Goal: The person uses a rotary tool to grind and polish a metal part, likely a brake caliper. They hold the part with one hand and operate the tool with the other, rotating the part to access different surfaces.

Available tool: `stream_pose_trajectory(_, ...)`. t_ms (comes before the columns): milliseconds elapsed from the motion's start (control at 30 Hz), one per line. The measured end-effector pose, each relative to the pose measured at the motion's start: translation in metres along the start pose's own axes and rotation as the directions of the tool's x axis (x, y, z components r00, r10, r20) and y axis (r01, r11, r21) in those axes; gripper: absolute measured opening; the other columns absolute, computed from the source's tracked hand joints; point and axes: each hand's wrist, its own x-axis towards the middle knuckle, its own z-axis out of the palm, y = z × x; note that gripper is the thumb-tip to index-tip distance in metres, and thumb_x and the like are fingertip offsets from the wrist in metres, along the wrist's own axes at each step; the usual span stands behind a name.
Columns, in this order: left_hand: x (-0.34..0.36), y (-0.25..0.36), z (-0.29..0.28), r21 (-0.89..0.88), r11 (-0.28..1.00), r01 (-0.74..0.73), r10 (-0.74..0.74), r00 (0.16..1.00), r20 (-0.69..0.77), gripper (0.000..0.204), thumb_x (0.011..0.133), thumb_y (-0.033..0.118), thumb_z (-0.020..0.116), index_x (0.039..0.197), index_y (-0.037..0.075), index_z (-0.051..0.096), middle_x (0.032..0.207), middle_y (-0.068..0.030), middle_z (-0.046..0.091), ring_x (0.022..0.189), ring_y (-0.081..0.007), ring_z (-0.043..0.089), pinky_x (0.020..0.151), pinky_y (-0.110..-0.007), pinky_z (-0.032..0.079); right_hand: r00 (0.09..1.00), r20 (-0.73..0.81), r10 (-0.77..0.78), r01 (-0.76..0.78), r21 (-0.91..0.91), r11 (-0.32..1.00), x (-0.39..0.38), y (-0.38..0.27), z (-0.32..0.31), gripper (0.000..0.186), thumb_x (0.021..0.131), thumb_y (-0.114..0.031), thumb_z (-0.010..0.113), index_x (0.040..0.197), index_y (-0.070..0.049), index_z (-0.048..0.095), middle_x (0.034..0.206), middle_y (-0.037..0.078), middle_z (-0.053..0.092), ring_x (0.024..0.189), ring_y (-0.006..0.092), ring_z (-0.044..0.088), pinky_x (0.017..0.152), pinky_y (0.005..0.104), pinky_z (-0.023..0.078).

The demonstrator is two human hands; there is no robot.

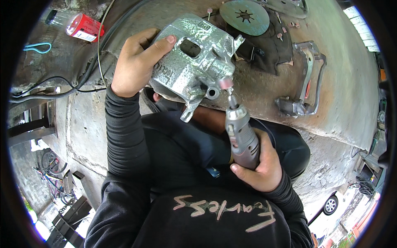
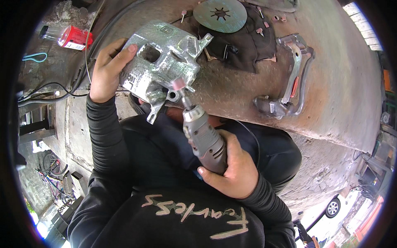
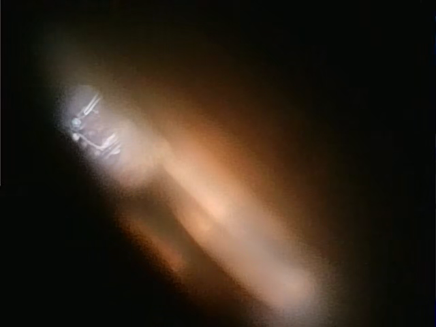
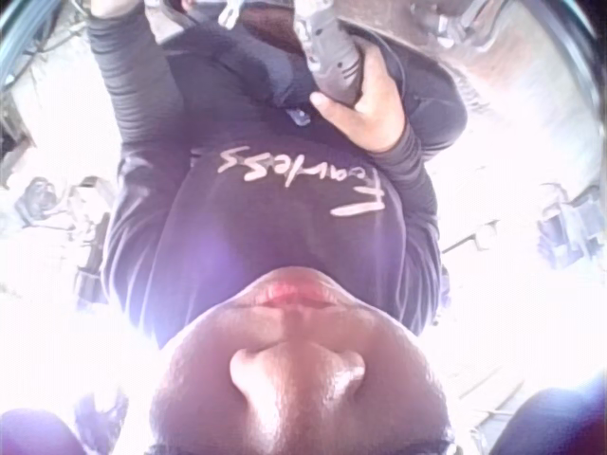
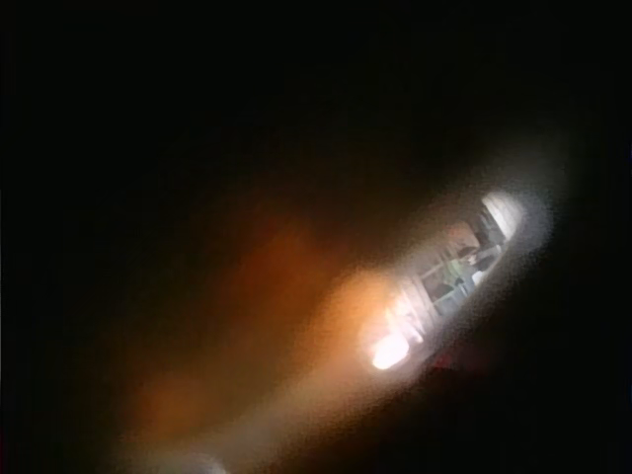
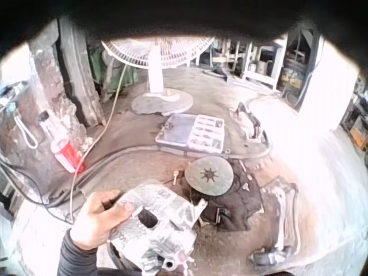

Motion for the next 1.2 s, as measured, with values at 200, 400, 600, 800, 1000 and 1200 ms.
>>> stream_pose_trajectory(200, -0.002, -0.002, 0.002, -0.042, 0.999, -0.031, 0.031, 0.999, 0.012, 0.028, 0.093, 0.025, 0.067, 0.089, -0.003, 0.062, 0.076, -0.0013, 0.06, 0.069, -0.0049, 0.051, 0.06, -0.023, 0.04, 0.996, -0.049, -0.068, 0.066, -0.042, 0.997, 0.006, -0.003, -0.022, 0.071, 0.075, -0.017, 0.077, 0.131, 0.004, 0.039, 0.114, 0.02, 0.061, 0.105, 0.0313, 0.064, 0.095, 0.0372, 0.047)
stream_pose_trajectory(400, 0.0, -0.009, -0.003, -0.058, 0.994, -0.097, 0.101, 0.993, 0.064, 0.027, 0.092, 0.024, 0.066, 0.094, -0.003, 0.063, 0.078, -0.003, 0.063, 0.07, -0.0059, 0.054, 0.062, -0.023, 0.042, 0.992, -0.12, -0.039, 0.026, -0.104, 0.994, 0.0, -0.016, -0.036, 0.075, 0.073, -0.017, 0.079, 0.134, 0.004, 0.039, 0.116, 0.018, 0.061, 0.11, 0.0229, 0.059, 0.098, 0.0361, 0.044)
stream_pose_trajectory(600, 0.002, -0.014, -0.007, 0.017, 0.984, -0.175, 0.174, 0.982, 0.075, 0.031, 0.091, 0.025, 0.069, 0.098, -0.004, 0.064, 0.08, -0.0034, 0.064, 0.072, -0.0067, 0.056, 0.064, -0.023, 0.044, 0.978, -0.198, -0.062, 0.053, -0.051, 0.997, 0.001, -0.013, -0.035, 0.075, 0.073, -0.02, 0.08, 0.132, 0.004, 0.041, 0.116, 0.016, 0.06, 0.108, 0.0208, 0.058, 0.098, 0.0351, 0.043)
stream_pose_trajectory(800, 0.004, -0.017, -0.009, 0.009, 0.981, -0.193, 0.192, 0.977, 0.092, 0.034, 0.089, 0.026, 0.072, 0.101, -0.005, 0.065, 0.082, -0.0042, 0.065, 0.074, -0.0074, 0.057, 0.067, -0.024, 0.045, 0.968, -0.248, 0.027, -0.014, 0.054, 0.998, 0.001, -0.009, -0.025, 0.081, 0.072, -0.029, 0.081, 0.132, 0.006, 0.04, 0.101, 0.01, 0.059, 0.087, 0.0158, 0.059, 0.082, 0.03, 0.048)
stream_pose_trajectory(1000, 0.007, -0.025, -0.013, 0.04, 0.967, -0.252, 0.246, 0.963, 0.109, 0.037, 0.089, 0.028, 0.073, 0.104, -0.005, 0.065, 0.085, -0.0055, 0.066, 0.078, -0.009, 0.058, 0.07, -0.025, 0.047, 0.975, -0.215, 0.055, -0.018, 0.169, 0.985, 0.001, -0.006, -0.02, 0.077, 0.073, -0.022, 0.081, 0.134, 0.004, 0.04, 0.117, 0.014, 0.058, 0.108, 0.018, 0.055, 0.098, 0.0339, 0.042)
stream_pose_trajectory(1200, 0.011, -0.036, -0.018, 0.01, 0.958, -0.286, 0.282, 0.951, 0.128, 0.042, 0.087, 0.031, 0.075, 0.107, -0.004, 0.065, 0.088, -0.0061, 0.067, 0.081, -0.0108, 0.06, 0.074, -0.026, 0.048, 0.979, -0.168, 0.111, -0.066, 0.251, 0.966, -0.001, -0.007, -0.014, 0.077, 0.073, -0.019, 0.081, 0.133, 0.004, 0.04, 0.116, 0.014, 0.059, 0.107, 0.019, 0.057, 0.098, 0.0342, 0.043)
